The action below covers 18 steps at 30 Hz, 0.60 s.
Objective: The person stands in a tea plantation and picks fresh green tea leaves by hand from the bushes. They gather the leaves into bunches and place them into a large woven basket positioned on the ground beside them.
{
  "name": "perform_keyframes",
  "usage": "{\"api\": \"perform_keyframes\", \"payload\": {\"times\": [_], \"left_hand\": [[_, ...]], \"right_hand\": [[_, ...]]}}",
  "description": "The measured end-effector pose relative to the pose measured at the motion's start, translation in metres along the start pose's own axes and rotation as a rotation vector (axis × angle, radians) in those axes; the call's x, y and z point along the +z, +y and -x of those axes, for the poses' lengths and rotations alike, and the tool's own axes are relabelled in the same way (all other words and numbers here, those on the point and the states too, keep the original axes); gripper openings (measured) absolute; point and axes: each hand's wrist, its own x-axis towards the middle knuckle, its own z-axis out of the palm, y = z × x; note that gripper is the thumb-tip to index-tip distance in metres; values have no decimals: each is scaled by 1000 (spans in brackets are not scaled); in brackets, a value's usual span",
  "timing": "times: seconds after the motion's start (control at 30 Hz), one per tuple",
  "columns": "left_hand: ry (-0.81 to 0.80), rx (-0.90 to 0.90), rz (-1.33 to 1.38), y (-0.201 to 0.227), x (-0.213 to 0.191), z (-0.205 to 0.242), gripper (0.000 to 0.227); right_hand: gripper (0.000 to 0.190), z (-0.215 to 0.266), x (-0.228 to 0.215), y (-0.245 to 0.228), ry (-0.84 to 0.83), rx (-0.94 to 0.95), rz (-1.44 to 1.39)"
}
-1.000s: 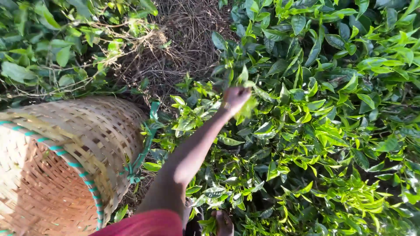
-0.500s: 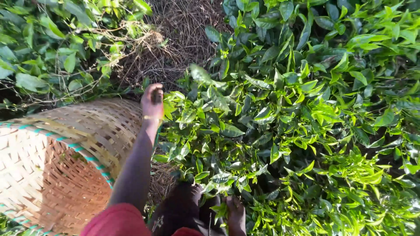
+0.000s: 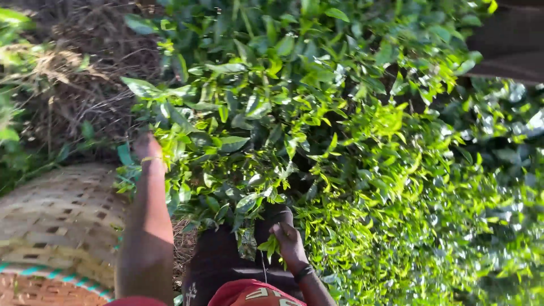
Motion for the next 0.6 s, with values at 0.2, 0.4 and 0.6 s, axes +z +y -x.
{"api": "perform_keyframes", "payload": {"times": [0.2, 0.4, 0.6], "left_hand": [[804, -386, 177, 141, 137, 86, 15], [595, -339, 337, 97, 97, 148, 30], [738, -878, 80, 62, 74, 227, 73]], "right_hand": [[40, -22, -55, -19, 40, 85, 8], [23, -165, -145, 18, 343, -32, -369], [21, -271, -155, 7, 233, 162, -606]]}}
